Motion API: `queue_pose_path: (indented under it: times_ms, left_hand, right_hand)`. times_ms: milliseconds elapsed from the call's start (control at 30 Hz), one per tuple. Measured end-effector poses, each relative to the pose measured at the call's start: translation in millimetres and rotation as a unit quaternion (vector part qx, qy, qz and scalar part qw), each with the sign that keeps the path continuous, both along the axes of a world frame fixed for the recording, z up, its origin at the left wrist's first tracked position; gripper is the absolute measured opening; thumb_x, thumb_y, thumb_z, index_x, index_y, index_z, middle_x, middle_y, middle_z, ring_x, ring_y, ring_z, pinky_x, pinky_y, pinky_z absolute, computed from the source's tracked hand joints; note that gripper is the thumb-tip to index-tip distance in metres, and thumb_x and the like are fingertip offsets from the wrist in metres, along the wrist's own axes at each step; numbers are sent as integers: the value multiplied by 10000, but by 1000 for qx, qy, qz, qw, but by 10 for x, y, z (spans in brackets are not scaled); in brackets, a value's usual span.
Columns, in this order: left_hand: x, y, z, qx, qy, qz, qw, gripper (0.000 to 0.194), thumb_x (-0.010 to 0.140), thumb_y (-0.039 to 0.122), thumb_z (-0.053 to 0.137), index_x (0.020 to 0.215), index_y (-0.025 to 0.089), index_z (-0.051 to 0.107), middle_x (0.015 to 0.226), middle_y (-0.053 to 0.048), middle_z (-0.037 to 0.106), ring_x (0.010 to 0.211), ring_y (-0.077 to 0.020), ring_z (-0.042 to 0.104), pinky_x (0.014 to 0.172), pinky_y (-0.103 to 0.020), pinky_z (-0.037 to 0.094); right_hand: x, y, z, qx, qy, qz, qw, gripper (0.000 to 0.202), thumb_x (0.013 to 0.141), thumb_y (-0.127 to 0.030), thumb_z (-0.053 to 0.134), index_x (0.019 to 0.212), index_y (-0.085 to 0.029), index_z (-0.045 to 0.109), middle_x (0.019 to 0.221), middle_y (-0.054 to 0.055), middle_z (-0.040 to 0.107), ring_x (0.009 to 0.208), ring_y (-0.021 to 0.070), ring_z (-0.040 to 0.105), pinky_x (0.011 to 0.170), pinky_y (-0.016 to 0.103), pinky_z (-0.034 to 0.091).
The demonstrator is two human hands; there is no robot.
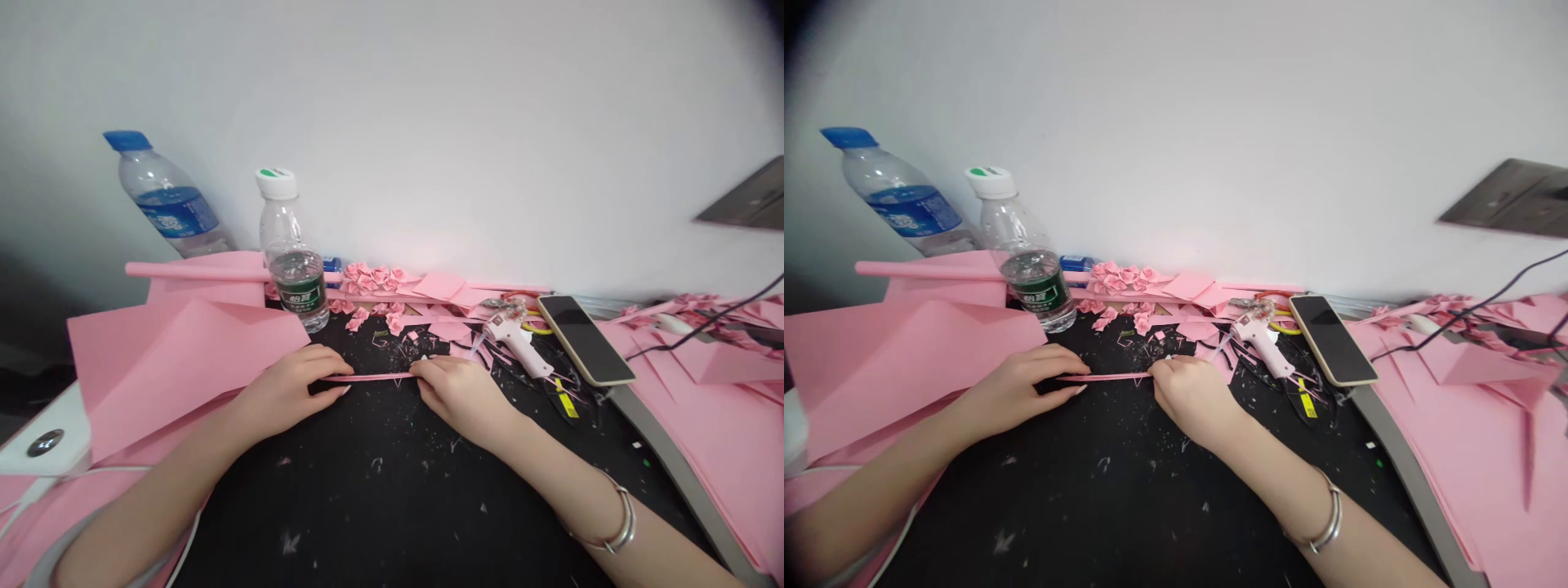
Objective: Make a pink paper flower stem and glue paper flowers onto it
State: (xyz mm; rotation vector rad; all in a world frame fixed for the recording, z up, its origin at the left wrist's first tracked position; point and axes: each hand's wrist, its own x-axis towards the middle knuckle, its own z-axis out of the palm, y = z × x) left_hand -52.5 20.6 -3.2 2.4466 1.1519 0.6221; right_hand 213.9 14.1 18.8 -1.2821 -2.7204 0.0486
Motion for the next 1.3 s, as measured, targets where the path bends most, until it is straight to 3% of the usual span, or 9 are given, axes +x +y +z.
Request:
queue_pose_path:
  times_ms: [200, 600, 1033, 1300]
  left_hand:
    - [15, -15, 72, -16, -26, 27, 999, 219, 835, 367, 578, 962, 202, 650, 972, -49, 669, 903, -198, 613, 805, -316, 496]
    - [192, -73, 182, -53, -175, 99, 978, 94, 802, 280, 644, 769, 196, 669, 794, 1, 684, 721, -143, 622, 647, -236, 492]
    - [613, -12, 242, -80, -258, 26, 963, 60, 766, 130, 667, 744, 164, 712, 784, -18, 705, 731, -136, 644, 688, -226, 496]
    - [613, -20, 177, -126, -272, 16, 954, 63, 741, 103, 682, 702, 146, 708, 751, -31, 695, 691, -134, 642, 644, -217, 491]
  right_hand:
    - [30, 2, 5, 5, 40, -14, 999, 206, 868, -144, 450, 944, -149, 642, 801, 57, 673, 754, 156, 622, 696, 250, 425]
    - [160, -35, 263, -21, 138, -14, 990, 216, 812, -101, 498, 940, -174, 656, 827, 29, 695, 708, 137, 633, 640, 231, 448]
    - [461, -84, 371, -71, 155, -9, 985, 220, 820, -83, 476, 926, -185, 640, 800, 11, 670, 683, 117, 600, 645, 226, 429]
    - [507, -71, 330, -120, 151, -1, 981, 224, 830, -102, 469, 941, -195, 640, 797, 18, 649, 707, 133, 587, 661, 243, 432]
